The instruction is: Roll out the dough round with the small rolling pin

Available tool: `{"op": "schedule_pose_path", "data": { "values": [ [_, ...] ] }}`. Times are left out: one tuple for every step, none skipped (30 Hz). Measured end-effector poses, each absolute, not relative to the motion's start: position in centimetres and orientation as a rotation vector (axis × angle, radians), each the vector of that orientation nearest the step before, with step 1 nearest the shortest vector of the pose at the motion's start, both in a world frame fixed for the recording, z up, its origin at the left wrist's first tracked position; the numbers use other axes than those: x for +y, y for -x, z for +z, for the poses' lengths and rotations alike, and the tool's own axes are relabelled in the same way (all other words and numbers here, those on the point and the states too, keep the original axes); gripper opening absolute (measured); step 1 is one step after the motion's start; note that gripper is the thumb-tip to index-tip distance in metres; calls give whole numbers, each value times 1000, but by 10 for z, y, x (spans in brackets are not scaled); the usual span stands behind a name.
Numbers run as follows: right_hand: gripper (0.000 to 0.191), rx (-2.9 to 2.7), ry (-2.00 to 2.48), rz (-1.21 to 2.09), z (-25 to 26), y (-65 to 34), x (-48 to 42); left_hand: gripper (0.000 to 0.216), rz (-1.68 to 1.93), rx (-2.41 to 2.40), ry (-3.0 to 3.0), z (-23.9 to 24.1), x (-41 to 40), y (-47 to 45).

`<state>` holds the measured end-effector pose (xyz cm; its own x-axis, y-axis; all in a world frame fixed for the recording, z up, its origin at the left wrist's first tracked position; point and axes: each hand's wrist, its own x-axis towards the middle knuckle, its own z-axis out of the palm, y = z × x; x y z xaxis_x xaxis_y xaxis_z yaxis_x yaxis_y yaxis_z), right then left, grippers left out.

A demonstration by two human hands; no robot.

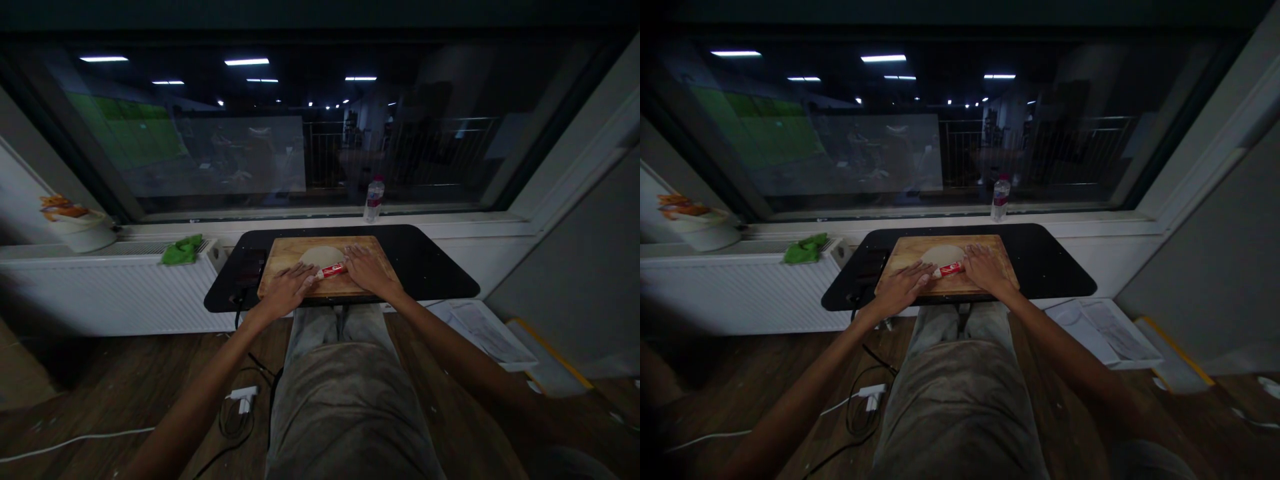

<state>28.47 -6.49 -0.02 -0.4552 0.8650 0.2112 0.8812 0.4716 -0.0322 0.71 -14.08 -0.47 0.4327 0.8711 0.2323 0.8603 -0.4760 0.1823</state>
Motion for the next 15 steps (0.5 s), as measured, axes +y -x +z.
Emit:
{"op": "schedule_pose_path", "data": {
  "values": [
    [66,-2509,1523,-148,-1,-285,-67,62,482,1576,-2623,-7,-140,-6],
    [66,-2499,1531,-178,-3,-285,-70,62,508,1561,-2619,-9,-139,-6],
    [66,-2487,1537,-206,-4,-285,-71,63,536,1543,-2618,-11,-137,-5],
    [67,-2478,1539,-226,-6,-285,-73,63,567,1525,-2618,-14,-136,-4],
    [67,-2467,1539,-238,-7,-286,-74,63,596,1507,-2619,-16,-135,-3],
    [67,-2456,1539,-243,-8,-286,-76,63,621,1493,-2620,-18,-134,-2],
    [67,-2439,1540,-244,-9,-286,-77,62,639,1483,-2621,-19,-133,-1],
    [67,-2424,1543,-241,-9,-286,-78,62,648,1476,-2622,-20,-133,-1],
    [67,-2410,1548,-237,-10,-286,-80,61,651,1471,-2623,-21,-133,0],
    [67,-2397,1554,-233,-10,-286,-82,61,648,1469,-2623,-21,-134,0],
    [68,-2388,1558,-229,-10,-287,-84,60,641,1466,-2622,-21,-134,0],
    [68,-2378,1561,-225,-11,-287,-86,60,635,1465,-2618,-20,-134,0],
    [68,-2369,1561,-223,-12,-288,-89,59,630,1465,-2613,-19,-134,0],
    [68,-2360,1559,-222,-13,-288,-91,59,629,1465,-2605,-18,-134,0],
    [68,-2347,1561,-224,-14,-289,-94,59,629,1464,-2599,-18,-134,0]
  ]
}}
